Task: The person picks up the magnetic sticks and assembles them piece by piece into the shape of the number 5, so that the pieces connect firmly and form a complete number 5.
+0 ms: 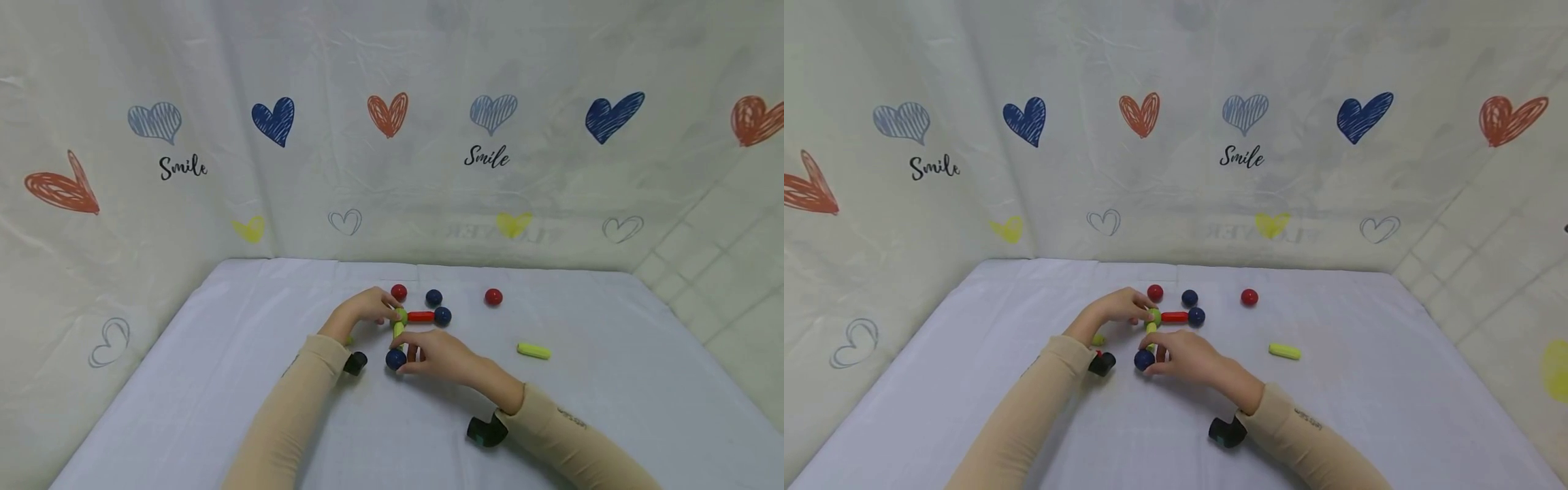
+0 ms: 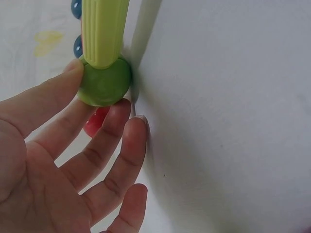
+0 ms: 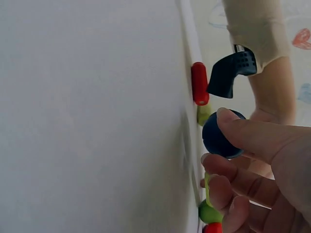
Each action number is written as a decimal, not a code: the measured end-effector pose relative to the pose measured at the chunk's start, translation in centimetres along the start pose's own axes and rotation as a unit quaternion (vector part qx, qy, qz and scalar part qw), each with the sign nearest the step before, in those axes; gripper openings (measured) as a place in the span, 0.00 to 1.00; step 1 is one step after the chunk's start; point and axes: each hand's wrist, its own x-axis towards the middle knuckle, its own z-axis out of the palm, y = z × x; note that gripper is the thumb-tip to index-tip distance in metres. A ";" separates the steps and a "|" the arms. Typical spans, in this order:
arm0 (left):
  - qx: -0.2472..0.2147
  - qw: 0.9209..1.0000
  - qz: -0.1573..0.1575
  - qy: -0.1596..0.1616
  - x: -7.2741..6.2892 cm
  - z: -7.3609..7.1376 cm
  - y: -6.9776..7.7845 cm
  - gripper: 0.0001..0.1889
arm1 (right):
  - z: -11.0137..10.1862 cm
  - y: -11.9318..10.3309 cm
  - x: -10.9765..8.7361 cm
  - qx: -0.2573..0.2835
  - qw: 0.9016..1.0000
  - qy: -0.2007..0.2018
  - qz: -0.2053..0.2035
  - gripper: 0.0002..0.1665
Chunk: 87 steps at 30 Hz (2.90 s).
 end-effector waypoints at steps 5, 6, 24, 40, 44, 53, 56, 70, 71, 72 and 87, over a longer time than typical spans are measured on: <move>-0.006 1.000 -0.003 0.000 0.1 0.0 -0.1 0.17 | 0.3 0.1 0.3 0.002 1.000 -0.008 -0.008 0.21; -0.006 1.000 -0.003 0.000 0.1 0.0 -0.1 0.17 | 0.4 0.1 0.4 0.001 1.000 -0.009 -0.009 0.21; -0.002 1.000 0.007 -0.007 0.1 0.0 -0.2 0.17 | 0.8 0.1 1.0 -0.035 0.999 0.003 0.015 0.22; -0.006 1.000 0.002 -0.005 0.0 0.0 -0.1 0.16 | -1.9 0.2 -0.9 -0.032 0.999 0.029 0.033 0.28; 0.001 1.000 0.004 -0.003 -0.2 0.1 0.1 0.18 | -3.9 0.6 -2.5 -0.009 0.999 0.032 0.033 0.28; 0.020 0.998 0.037 0.050 -2.1 -0.6 0.8 0.25 | -7.3 4.9 -7.2 -0.007 0.996 0.035 0.086 0.25; 0.027 0.996 0.058 0.059 -2.9 -0.9 0.8 0.23 | -8.1 6.7 -8.8 -0.029 0.991 0.046 0.121 0.22; 0.050 0.995 0.088 -0.011 -6.4 1.1 -0.6 0.24 | -9.0 9.9 -13.2 -0.039 0.974 0.005 0.221 0.17; 0.056 0.994 0.092 -0.018 -6.6 1.3 -0.6 0.24 | -9.0 10.0 -13.2 -0.040 0.974 0.007 0.223 0.16; 0.062 0.993 0.094 -0.023 -6.7 1.5 -0.6 0.24 | -8.9 10.1 -13.2 -0.041 0.974 0.009 0.223 0.15; 0.062 0.993 0.089 -0.042 -6.5 2.9 -0.6 0.18 | -9.1 7.4 -9.4 -0.047 0.986 0.037 0.156 0.13</move>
